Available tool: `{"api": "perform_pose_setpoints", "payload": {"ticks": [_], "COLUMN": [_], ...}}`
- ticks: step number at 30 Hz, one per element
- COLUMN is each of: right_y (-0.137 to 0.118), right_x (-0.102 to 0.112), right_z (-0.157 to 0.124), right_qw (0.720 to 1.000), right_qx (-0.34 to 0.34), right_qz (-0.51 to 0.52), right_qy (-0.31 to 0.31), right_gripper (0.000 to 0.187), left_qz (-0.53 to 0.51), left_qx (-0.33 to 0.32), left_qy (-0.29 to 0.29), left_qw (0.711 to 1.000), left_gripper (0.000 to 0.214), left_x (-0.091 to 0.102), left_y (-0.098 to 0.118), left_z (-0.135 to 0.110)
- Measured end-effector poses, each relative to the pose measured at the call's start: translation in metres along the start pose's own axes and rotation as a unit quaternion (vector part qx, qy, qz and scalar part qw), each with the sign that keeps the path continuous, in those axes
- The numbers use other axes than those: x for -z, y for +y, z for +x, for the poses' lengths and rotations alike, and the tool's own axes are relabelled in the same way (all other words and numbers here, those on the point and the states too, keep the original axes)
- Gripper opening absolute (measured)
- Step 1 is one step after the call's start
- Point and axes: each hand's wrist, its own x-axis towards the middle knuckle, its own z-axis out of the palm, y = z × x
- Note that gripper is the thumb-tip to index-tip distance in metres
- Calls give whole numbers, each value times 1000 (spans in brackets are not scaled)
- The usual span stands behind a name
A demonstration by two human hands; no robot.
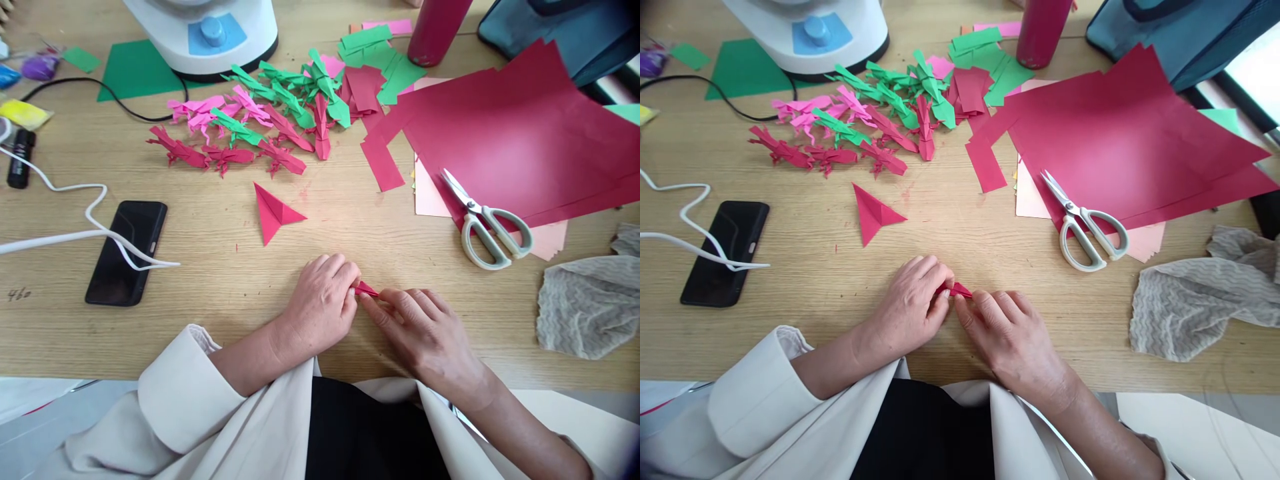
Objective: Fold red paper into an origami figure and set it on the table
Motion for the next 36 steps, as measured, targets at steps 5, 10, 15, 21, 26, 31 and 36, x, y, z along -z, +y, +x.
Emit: {"api": "perform_pose_setpoints", "payload": {"ticks": [5,10,15,21,26,31,36], "right_y": [0,0,2,5,4,5,7], "right_x": [0,0,1,1,1,1,-1], "right_z": [0,-1,-2,-4,-6,-8,-8], "right_qw": [1000,1000,1000,1000,1000,999,999], "right_qx": [-6,-3,4,11,5,4,15], "right_qz": [0,2,6,18,28,36,41], "right_qy": [-2,1,-5,-1,2,-3,-2], "right_gripper": [39,36,34,32,32,33,34], "left_qz": [3,1,3,7,9,8,18], "left_qx": [0,0,0,-1,1,-3,0], "left_qy": [-2,-7,-6,-10,-10,-2,1], "left_qw": [1000,1000,1000,1000,1000,1000,1000], "left_gripper": [9,9,9,11,10,9,6], "left_x": [0,0,0,1,0,0,-1], "left_y": [0,0,0,0,0,-1,0], "left_z": [0,1,1,0,1,1,2]}}
